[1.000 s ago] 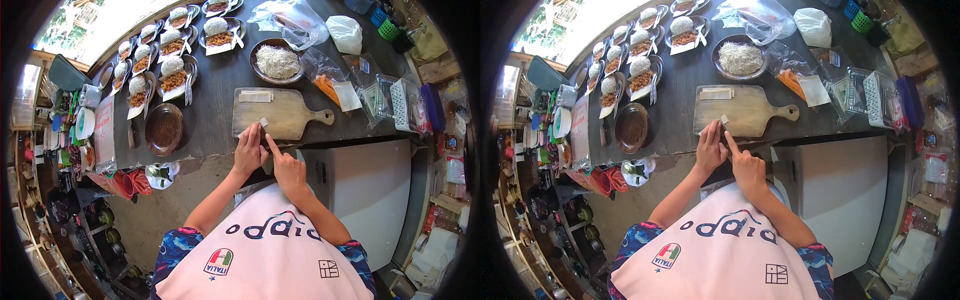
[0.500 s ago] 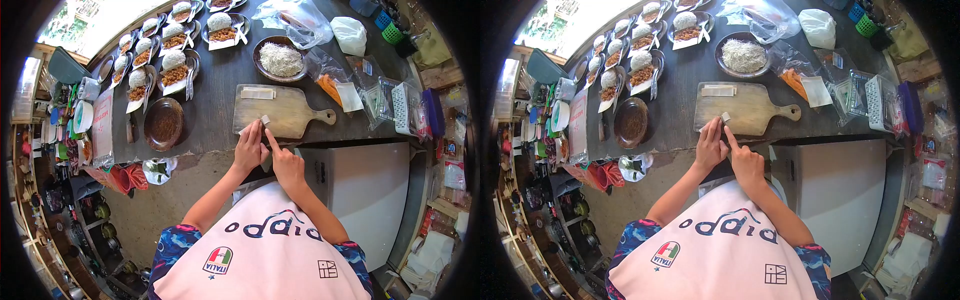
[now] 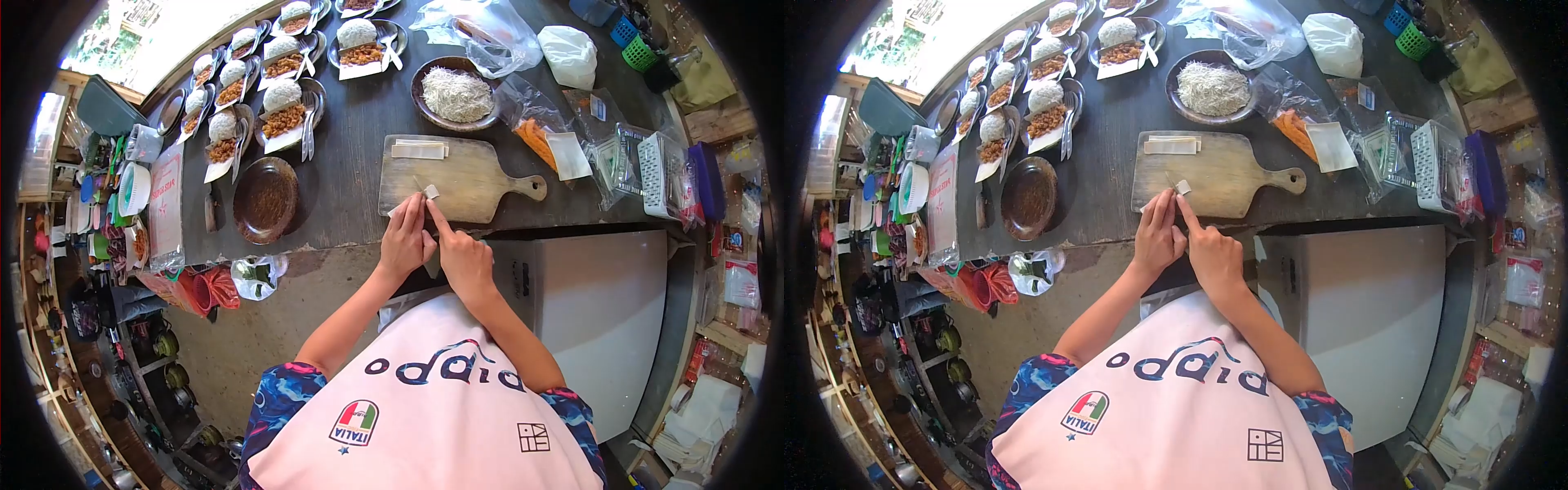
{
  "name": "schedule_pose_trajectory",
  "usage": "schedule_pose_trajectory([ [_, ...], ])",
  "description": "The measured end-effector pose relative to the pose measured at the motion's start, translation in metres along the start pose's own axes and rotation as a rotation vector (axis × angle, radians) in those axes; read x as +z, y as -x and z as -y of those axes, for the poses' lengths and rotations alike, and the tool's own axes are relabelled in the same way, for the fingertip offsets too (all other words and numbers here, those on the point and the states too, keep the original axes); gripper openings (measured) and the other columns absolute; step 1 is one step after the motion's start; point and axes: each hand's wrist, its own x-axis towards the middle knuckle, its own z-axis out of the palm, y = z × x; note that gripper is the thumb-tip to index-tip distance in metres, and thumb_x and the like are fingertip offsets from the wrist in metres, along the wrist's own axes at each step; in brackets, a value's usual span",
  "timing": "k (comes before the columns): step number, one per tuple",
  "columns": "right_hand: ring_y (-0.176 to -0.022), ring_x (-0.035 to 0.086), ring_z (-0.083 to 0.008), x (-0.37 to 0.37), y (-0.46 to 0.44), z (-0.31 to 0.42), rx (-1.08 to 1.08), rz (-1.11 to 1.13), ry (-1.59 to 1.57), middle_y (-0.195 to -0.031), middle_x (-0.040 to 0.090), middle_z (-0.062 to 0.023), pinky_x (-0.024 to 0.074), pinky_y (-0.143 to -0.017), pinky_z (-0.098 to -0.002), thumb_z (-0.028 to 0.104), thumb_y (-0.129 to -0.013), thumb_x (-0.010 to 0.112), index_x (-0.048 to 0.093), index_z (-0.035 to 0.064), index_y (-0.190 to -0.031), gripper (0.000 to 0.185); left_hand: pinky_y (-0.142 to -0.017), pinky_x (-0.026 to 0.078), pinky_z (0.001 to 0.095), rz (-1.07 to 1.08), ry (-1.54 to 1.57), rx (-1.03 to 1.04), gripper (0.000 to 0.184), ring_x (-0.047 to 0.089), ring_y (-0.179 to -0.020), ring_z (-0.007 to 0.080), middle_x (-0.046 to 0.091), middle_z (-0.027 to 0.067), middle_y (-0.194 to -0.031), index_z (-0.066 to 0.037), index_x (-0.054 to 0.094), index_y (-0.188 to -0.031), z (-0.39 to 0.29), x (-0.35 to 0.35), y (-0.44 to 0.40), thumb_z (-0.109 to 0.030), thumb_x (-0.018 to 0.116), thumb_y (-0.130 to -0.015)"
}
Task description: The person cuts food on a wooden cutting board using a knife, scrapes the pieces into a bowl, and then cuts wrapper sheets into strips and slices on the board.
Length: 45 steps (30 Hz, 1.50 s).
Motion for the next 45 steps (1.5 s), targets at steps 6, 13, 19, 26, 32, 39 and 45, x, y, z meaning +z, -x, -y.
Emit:
schedule_pose_trajectory([
  [6, -0.057, 0.071, -0.0322, -0.011, 0.018, -0.002, 0.030, 0.093, 0.001, -0.066, 0.068, -0.0112, 0.0593, -0.054, -0.0461, 0.016, -0.098, 0.063, 0.040, 0.0349, -0.163, 0.071, -0.116, 0.045, 0.0444, -0.001, 0.041, -0.030, 0.064, 0.050, -0.137, 0.0369, 0.052, 0.0235, -0.147, 0.016, 0.056, -0.136, -0.002, -0.002, -0.001, -0.014, 0.057, -0.080],
  [13, -0.054, 0.071, -0.0291, 0.002, 0.002, -0.002, -0.004, -0.007, -0.001, -0.063, 0.065, -0.0086, 0.0588, -0.052, -0.0438, 0.018, -0.097, 0.063, 0.040, 0.0359, -0.163, 0.072, -0.115, 0.045, 0.0438, -0.019, 0.032, -0.017, 0.064, 0.051, -0.137, 0.0364, 0.052, 0.0222, -0.148, 0.015, 0.056, -0.137, -0.001, -0.001, -0.001, -0.011, 0.057, -0.079],
  [19, -0.057, 0.071, -0.0319, -0.011, 0.018, -0.001, 0.042, 0.102, -0.004, -0.065, 0.067, -0.0117, 0.0591, -0.054, -0.0467, 0.018, -0.101, 0.061, 0.041, 0.0353, -0.162, 0.067, -0.115, 0.046, 0.0445, -0.020, 0.054, -0.034, 0.064, 0.051, -0.137, 0.0369, 0.052, 0.0224, -0.148, 0.016, 0.055, -0.137, -0.003, -0.003, -0.002, -0.011, 0.056, -0.080],
  [26, -0.055, 0.071, -0.0296, -0.006, 0.012, -0.001, 0.013, 0.043, -0.004, -0.065, 0.066, -0.0089, 0.0586, -0.052, -0.0442, 0.019, -0.099, 0.064, 0.038, 0.0362, -0.164, 0.072, -0.116, 0.045, 0.0444, -0.017, 0.061, -0.040, 0.063, 0.050, -0.137, 0.0372, 0.052, 0.0226, -0.147, 0.016, 0.055, -0.138, -0.002, -0.003, -0.002, -0.011, 0.055, -0.080],
  [32, -0.057, 0.071, -0.0314, -0.006, 0.018, -0.003, 0.028, 0.090, -0.019, -0.066, 0.067, -0.0107, 0.0588, -0.053, -0.0466, 0.018, -0.100, 0.063, 0.039, 0.0358, -0.163, 0.070, -0.116, 0.045, 0.0448, -0.020, 0.070, -0.040, 0.062, 0.051, -0.136, 0.0377, 0.052, 0.0231, -0.146, 0.017, 0.055, -0.137, -0.005, -0.005, -0.004, -0.011, 0.054, -0.081],
  [39, -0.055, 0.072, -0.0283, -0.010, 0.015, -0.001, 0.014, 0.087, -0.010, -0.066, 0.067, -0.0091, 0.0588, -0.051, -0.0421, 0.019, -0.097, 0.064, 0.040, 0.0325, -0.163, 0.072, -0.115, 0.045, 0.0462, -0.027, 0.088, -0.040, 0.060, 0.051, -0.135, 0.0403, 0.051, 0.0229, -0.147, 0.017, 0.055, -0.137, -0.002, -0.003, -0.002, -0.011, 0.050, -0.084],
  [45, -0.055, 0.071, -0.0279, 0.005, 0.006, -0.004, -0.038, -0.028, 0.027, -0.065, 0.067, -0.0086, 0.0589, -0.051, -0.0416, 0.018, -0.097, 0.063, 0.039, 0.0321, -0.164, 0.073, -0.116, 0.043, 0.0475, -0.031, 0.110, -0.062, 0.060, 0.050, -0.136, 0.0413, 0.050, 0.0231, -0.149, 0.016, 0.055, -0.138, -0.004, -0.001, 0.000, -0.009, 0.048, -0.084],
])
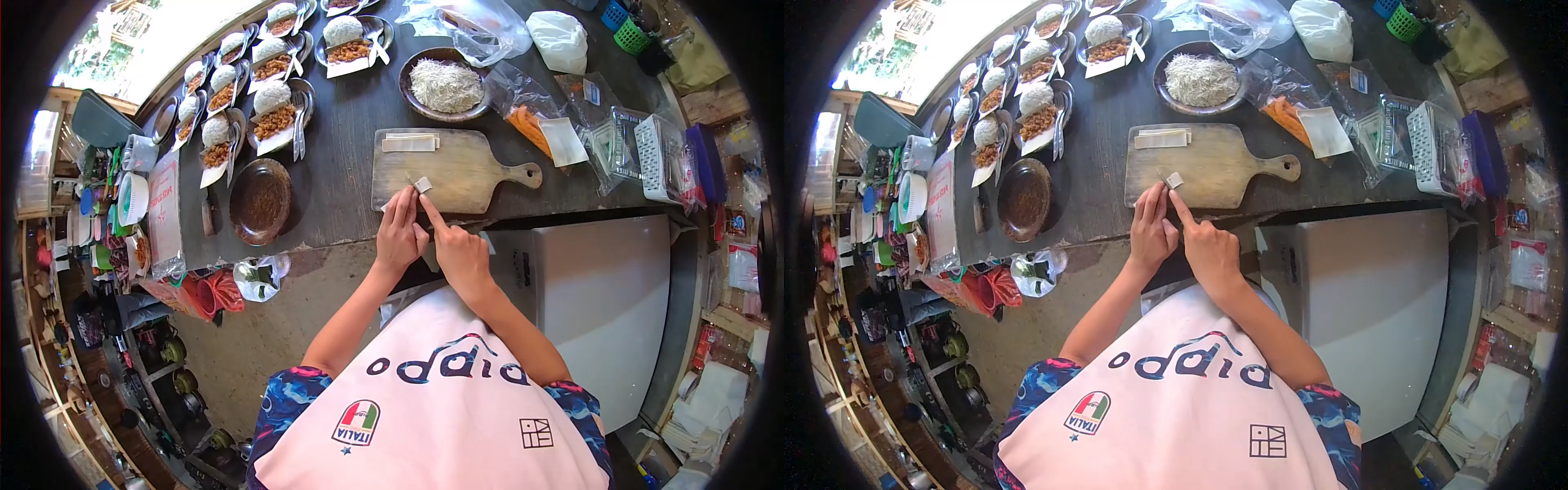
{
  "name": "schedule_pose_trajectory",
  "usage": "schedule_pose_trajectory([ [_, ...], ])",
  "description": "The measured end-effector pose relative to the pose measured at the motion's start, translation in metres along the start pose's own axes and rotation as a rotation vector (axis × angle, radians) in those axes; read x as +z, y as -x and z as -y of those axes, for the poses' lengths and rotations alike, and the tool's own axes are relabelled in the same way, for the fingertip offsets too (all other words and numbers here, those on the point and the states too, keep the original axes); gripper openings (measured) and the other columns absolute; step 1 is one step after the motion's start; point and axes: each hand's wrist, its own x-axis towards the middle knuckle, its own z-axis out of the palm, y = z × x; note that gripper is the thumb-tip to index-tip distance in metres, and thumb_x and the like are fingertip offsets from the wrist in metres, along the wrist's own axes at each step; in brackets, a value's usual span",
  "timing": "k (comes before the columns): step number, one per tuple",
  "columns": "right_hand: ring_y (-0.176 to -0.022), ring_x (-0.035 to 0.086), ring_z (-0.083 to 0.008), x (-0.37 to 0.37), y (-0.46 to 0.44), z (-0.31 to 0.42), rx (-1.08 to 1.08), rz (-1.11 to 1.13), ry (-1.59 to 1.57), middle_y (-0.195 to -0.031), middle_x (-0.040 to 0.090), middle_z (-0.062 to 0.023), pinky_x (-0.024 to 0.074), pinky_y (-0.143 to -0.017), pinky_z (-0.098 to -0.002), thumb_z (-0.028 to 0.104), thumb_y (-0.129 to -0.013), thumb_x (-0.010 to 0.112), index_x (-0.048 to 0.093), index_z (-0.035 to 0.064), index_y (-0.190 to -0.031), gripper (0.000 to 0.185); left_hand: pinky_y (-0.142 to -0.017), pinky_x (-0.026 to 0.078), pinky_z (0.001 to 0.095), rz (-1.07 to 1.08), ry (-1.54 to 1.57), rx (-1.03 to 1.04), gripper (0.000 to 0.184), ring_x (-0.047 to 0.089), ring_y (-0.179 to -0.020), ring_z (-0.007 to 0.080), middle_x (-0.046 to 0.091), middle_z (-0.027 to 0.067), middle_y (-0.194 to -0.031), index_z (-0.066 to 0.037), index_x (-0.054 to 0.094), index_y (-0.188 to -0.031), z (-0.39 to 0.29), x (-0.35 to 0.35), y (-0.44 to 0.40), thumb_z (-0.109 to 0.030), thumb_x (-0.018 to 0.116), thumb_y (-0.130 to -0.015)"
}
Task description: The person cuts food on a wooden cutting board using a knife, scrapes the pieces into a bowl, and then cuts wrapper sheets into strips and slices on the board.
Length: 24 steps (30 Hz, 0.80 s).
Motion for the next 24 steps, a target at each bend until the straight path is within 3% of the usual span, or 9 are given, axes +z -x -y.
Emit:
schedule_pose_trajectory([
  [3, -0.054, 0.071, -0.0275, -0.003, 0.000, 0.000, -0.011, -0.016, -0.027, -0.065, 0.066, -0.0081, 0.0586, -0.050, -0.0412, 0.018, -0.097, 0.064, 0.039, 0.0324, -0.164, 0.073, -0.116, 0.043, 0.0475, 0.002, 0.000, 0.008, 0.060, 0.049, -0.137, 0.0414, 0.050, 0.0231, -0.149, 0.016, 0.055, -0.137, 0.001, -0.001, -0.001, -0.009, 0.048, -0.083],
  [6, -0.055, 0.071, -0.0274, -0.018, 0.013, 0.001, 0.039, 0.119, -0.028, -0.066, 0.067, -0.0085, 0.0587, -0.051, -0.0408, 0.018, -0.097, 0.062, 0.041, 0.0329, -0.163, 0.071, -0.116, 0.043, 0.0472, -0.001, -0.001, 0.010, 0.060, 0.049, -0.137, 0.0414, 0.050, 0.0231, -0.149, 0.016, 0.055, -0.137, 0.000, -0.001, 0.000, -0.008, 0.048, -0.083],
  [12, -0.054, 0.071, -0.0271, -0.003, 0.001, -0.001, -0.016, -0.022, 0.015, -0.064, 0.066, -0.0080, 0.0590, -0.051, -0.0410, 0.016, -0.096, 0.062, 0.040, 0.0337, -0.163, 0.073, -0.116, 0.044, 0.0469, -0.005, -0.002, -0.001, 0.060, 0.049, -0.137, 0.0410, 0.050, 0.0227, -0.148, 0.016, 0.055, -0.137, -0.001, 0.000, 0.000, -0.007, 0.049, -0.082],
  [18, -0.053, 0.071, -0.0263, -0.015, 0.014, -0.001, 0.022, 0.117, 0.011, -0.065, 0.066, -0.0077, 0.0589, -0.050, -0.0402, 0.015, -0.097, 0.061, 0.041, 0.0330, -0.163, 0.072, -0.116, 0.044, 0.0472, -0.010, -0.018, 0.010, 0.061, 0.049, -0.137, 0.0405, 0.051, 0.0227, -0.148, 0.016, 0.056, -0.137, -0.002, -0.001, 0.001, -0.006, 0.050, -0.081],
  [21, -0.053, 0.070, -0.0290, -0.001, 0.008, -0.003, 0.004, 0.015, 0.012, -0.063, 0.067, -0.0092, 0.0582, -0.051, -0.0433, 0.019, -0.100, 0.064, 0.041, 0.0340, -0.162, 0.068, -0.116, 0.044, 0.0468, -0.018, -0.030, 0.013, 0.061, 0.049, -0.137, 0.0400, 0.052, 0.0230, -0.146, 0.017, 0.056, -0.136, -0.002, 0.000, 0.001, -0.007, 0.052, -0.080],
  [24, -0.053, 0.071, -0.0259, 0.000, 0.003, -0.005, -0.037, -0.015, -0.005, -0.064, 0.066, -0.0075, 0.0588, -0.050, -0.0405, 0.018, -0.097, 0.063, 0.039, 0.0326, -0.164, 0.073, -0.115, 0.045, 0.0465, -0.021, -0.048, 0.026, 0.062, 0.051, -0.136, 0.0397, 0.053, 0.0235, -0.145, 0.017, 0.056, -0.136, -0.001, -0.001, 0.000, -0.008, 0.054, -0.079],
])
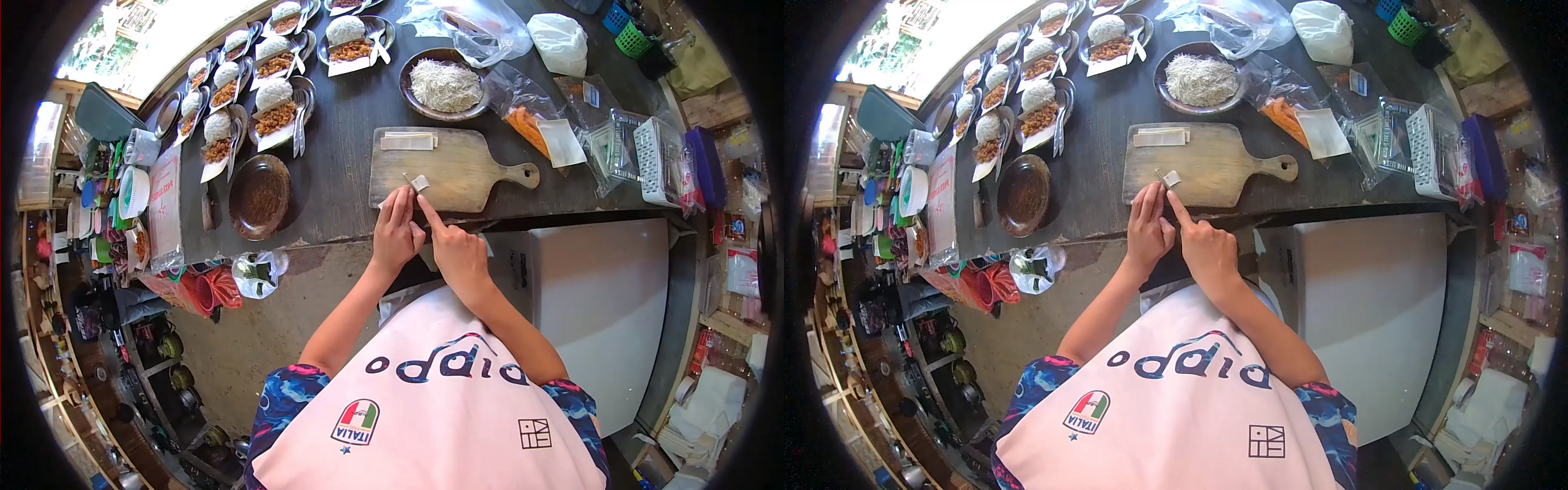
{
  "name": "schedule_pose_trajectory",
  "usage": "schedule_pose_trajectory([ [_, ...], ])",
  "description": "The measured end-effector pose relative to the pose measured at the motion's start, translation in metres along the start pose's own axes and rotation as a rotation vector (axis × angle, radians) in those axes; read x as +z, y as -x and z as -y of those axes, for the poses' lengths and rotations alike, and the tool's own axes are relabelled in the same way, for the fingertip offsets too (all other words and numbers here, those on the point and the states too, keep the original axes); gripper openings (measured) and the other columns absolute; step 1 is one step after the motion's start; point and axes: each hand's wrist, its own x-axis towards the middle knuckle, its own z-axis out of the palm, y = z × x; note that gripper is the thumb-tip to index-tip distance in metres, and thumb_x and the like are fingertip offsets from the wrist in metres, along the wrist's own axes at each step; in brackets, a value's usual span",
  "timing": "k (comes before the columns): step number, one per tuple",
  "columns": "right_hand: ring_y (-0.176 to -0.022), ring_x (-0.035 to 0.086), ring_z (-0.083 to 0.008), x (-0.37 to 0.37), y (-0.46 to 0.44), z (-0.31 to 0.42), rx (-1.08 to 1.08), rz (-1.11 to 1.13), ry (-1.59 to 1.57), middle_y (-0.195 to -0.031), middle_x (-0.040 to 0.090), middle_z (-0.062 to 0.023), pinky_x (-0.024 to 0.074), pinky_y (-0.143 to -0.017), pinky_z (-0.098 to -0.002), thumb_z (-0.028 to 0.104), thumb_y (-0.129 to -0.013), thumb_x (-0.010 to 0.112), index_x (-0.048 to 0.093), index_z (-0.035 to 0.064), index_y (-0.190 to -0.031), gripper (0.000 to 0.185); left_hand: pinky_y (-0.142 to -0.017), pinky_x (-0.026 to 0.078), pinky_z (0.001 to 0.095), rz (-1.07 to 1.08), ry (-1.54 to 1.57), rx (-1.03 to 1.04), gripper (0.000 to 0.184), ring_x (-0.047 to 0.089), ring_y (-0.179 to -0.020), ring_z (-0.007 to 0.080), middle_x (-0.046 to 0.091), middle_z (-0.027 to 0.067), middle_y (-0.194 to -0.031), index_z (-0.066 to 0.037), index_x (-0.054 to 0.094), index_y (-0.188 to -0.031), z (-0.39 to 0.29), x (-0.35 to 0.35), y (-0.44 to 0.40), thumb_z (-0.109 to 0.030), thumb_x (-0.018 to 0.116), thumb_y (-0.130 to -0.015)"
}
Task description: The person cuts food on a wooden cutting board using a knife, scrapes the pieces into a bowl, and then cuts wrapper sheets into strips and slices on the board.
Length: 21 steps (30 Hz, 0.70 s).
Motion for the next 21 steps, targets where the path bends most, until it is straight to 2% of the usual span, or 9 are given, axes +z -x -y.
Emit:
schedule_pose_trajectory([
  [3, -0.053, 0.071, -0.0261, -0.015, 0.011, 0.002, 0.030, 0.091, -0.011, -0.063, 0.066, -0.0072, 0.0589, -0.051, -0.0405, 0.019, -0.096, 0.065, 0.039, 0.0328, -0.164, 0.074, -0.115, 0.044, 0.0476, -0.010, 0.010, -0.007, 0.061, 0.050, -0.136, 0.0411, 0.053, 0.0229, -0.146, 0.017, 0.056, -0.136, -0.001, 0.000, 0.000, -0.006, 0.052, -0.080],
  [6, -0.056, 0.071, -0.0305, -0.020, 0.010, 0.005, 0.066, 0.135, -0.039, -0.066, 0.068, -0.0106, 0.0594, -0.053, -0.0444, 0.018, -0.099, 0.064, 0.042, 0.0339, -0.162, 0.069, -0.115, 0.044, 0.0475, -0.021, 0.013, -0.019, 0.061, 0.051, -0.136, 0.0410, 0.053, 0.0226, -0.146, 0.016, 0.056, -0.137, -0.002, 0.001, 0.001, -0.007, 0.052, -0.080],
  [8, -0.054, 0.071, -0.0278, -0.005, 0.003, 0.001, 0.024, 0.058, -0.002, -0.063, 0.066, -0.0083, 0.0591, -0.052, -0.0426, 0.019, -0.097, 0.066, 0.040, 0.0340, -0.163, 0.072, -0.115, 0.044, 0.0475, -0.029, 0.019, -0.022, 0.061, 0.051, -0.136, 0.0409, 0.053, 0.0222, -0.146, 0.015, 0.056, -0.137, -0.001, 0.003, 0.002, -0.007, 0.053, -0.080],
  [21, -0.054, 0.070, -0.0292, -0.011, 0.003, 0.000, 0.019, 0.114, -0.033, -0.063, 0.065, -0.0085, 0.0574, -0.051, -0.0454, 0.017, -0.099, 0.062, 0.039, 0.0346, -0.164, 0.071, -0.119, 0.042, 0.0416, -0.028, -0.103, -0.044, 0.065, 0.049, -0.140, 0.0315, 0.053, 0.0185, -0.148, 0.012, 0.057, -0.140, -0.003, 0.003, 0.006, -0.017, 0.055, -0.082],
])
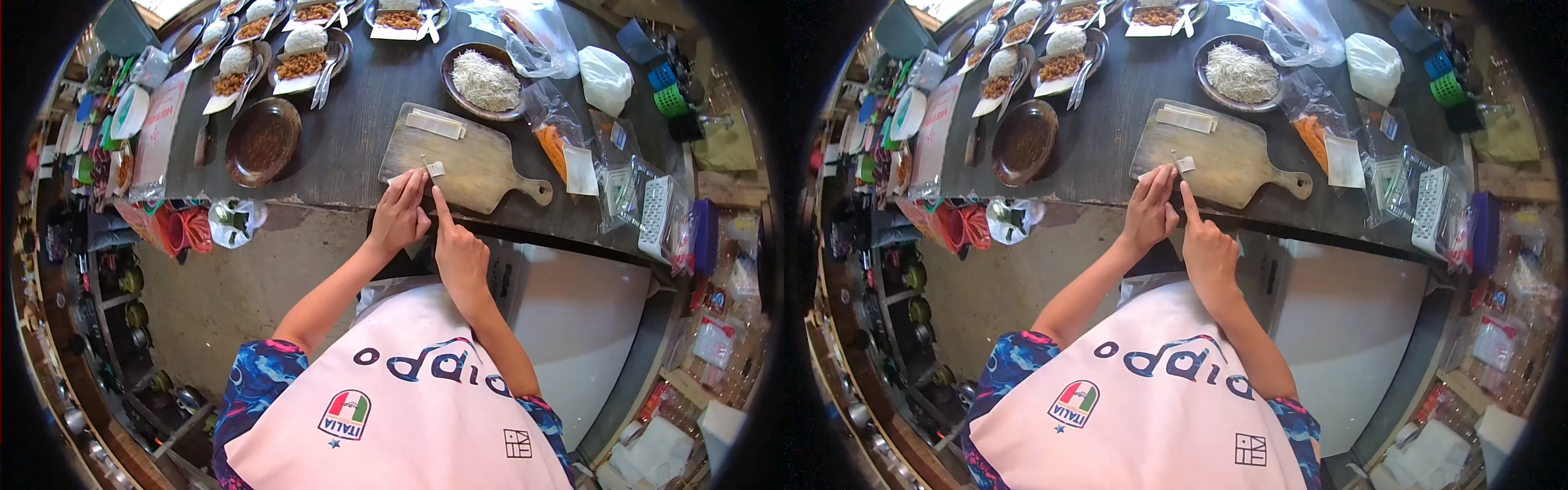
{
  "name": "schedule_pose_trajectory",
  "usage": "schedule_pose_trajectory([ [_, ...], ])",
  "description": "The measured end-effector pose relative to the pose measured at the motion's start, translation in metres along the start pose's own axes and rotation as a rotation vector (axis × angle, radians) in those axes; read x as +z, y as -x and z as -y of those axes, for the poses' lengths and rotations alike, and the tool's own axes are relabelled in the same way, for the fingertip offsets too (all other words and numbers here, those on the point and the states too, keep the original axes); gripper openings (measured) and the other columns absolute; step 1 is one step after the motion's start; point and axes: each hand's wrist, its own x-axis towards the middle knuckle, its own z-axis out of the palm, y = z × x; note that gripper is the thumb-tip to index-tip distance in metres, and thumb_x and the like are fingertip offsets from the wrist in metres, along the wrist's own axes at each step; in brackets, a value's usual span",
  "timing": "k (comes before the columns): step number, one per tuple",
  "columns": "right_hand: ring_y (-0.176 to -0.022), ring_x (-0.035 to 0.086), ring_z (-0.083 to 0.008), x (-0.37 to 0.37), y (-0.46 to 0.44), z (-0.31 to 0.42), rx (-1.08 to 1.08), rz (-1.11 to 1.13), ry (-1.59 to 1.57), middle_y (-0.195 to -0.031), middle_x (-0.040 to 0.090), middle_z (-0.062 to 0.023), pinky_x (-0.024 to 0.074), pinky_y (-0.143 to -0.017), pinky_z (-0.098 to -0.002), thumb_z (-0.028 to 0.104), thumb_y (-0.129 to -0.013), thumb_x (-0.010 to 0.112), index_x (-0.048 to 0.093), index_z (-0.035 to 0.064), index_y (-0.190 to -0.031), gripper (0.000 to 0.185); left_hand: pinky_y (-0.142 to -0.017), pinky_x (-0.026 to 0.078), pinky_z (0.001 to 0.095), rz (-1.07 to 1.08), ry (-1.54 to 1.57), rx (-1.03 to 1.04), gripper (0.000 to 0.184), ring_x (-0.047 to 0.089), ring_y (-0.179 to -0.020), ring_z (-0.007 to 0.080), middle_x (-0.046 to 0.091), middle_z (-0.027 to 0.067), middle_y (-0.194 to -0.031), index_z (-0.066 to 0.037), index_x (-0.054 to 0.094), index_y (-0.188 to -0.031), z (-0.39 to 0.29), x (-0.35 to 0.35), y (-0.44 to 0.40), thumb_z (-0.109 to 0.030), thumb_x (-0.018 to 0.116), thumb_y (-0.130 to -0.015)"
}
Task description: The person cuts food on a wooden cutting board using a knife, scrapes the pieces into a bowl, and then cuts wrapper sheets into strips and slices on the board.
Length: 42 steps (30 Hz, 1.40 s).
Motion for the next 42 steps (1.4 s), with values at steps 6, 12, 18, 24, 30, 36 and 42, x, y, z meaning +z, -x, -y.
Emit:
schedule_pose_trajectory([
  [6, -0.057, 0.071, -0.0324, -0.012, 0.004, 0.003, -0.002, 0.038, 0.056, -0.065, 0.066, -0.0107, 0.0582, -0.055, -0.0474, 0.016, -0.101, 0.059, 0.038, 0.0325, -0.164, 0.068, -0.119, 0.042, 0.0405, -0.006, -0.035, 0.009, 0.063, 0.049, -0.140, 0.0303, 0.054, 0.0179, -0.147, 0.011, 0.059, -0.139, 0.001, -0.001, 0.001, -0.019, 0.055, -0.083],
  [12, -0.057, 0.071, -0.0331, -0.001, -0.011, 0.001, -0.053, -0.034, -0.018, -0.067, 0.068, -0.0126, 0.0581, -0.054, -0.0483, 0.017, -0.102, 0.059, 0.040, 0.0294, -0.164, 0.065, -0.119, 0.042, 0.0415, -0.020, -0.018, -0.012, 0.064, 0.050, -0.140, 0.0313, 0.055, 0.0185, -0.147, 0.012, 0.058, -0.139, -0.001, 0.004, 0.004, -0.017, 0.053, -0.082],
  [18, -0.058, 0.071, -0.0341, -0.017, 0.005, 0.004, -0.030, 0.048, 0.022, -0.068, 0.069, -0.0136, 0.0582, -0.054, -0.0478, 0.018, -0.103, 0.059, 0.039, 0.0286, -0.164, 0.065, -0.119, 0.042, 0.0402, -0.019, -0.031, -0.004, 0.063, 0.050, -0.139, 0.0306, 0.055, 0.0183, -0.146, 0.011, 0.059, -0.139, 0.002, 0.001, 0.003, -0.018, 0.054, -0.083],
  [24, -0.058, 0.071, -0.0335, 0.000, -0.011, 0.004, -0.047, -0.019, 0.024, -0.065, 0.067, -0.0126, 0.0582, -0.053, -0.0481, 0.019, -0.102, 0.060, 0.038, 0.0304, -0.164, 0.067, -0.119, 0.043, 0.0410, -0.021, 0.003, -0.011, 0.065, 0.050, -0.139, 0.0318, 0.055, 0.0188, -0.146, 0.012, 0.058, -0.139, 0.000, 0.000, 0.002, -0.017, 0.054, -0.081],
  [30, -0.057, 0.071, -0.0328, -0.013, 0.008, 0.004, -0.010, 0.062, 0.045, -0.064, 0.066, -0.0112, 0.0574, -0.052, -0.0481, 0.019, -0.102, 0.060, 0.040, 0.0302, -0.163, 0.066, -0.120, 0.042, 0.0405, -0.005, 0.013, -0.014, 0.064, 0.049, -0.139, 0.0315, 0.054, 0.0194, -0.146, 0.012, 0.057, -0.139, 0.002, 0.001, 0.004, -0.018, 0.054, -0.083],
  [36, -0.056, 0.070, -0.0325, -0.005, -0.009, 0.000, -0.060, -0.015, -0.032, -0.064, 0.066, -0.0111, 0.0578, -0.053, -0.0479, 0.019, -0.102, 0.060, 0.040, 0.0303, -0.164, 0.066, -0.119, 0.043, 0.0433, -0.010, 0.024, -0.008, 0.065, 0.050, -0.139, 0.0342, 0.055, 0.0206, -0.146, 0.015, 0.057, -0.138, 0.001, -0.001, 0.002, -0.016, 0.052, -0.081],
  [42, -0.057, 0.071, -0.0323, -0.006, 0.004, 0.001, -0.027, 0.032, 0.060, -0.064, 0.066, -0.0110, 0.0582, -0.053, -0.0470, 0.019, -0.103, 0.059, 0.039, 0.0301, -0.164, 0.065, -0.120, 0.043, 0.0438, -0.012, 0.050, -0.011, 0.065, 0.050, -0.140, 0.0351, 0.055, 0.0213, -0.146, 0.015, 0.057, -0.139, 0.001, 0.000, 0.004, -0.016, 0.052, -0.082],
])
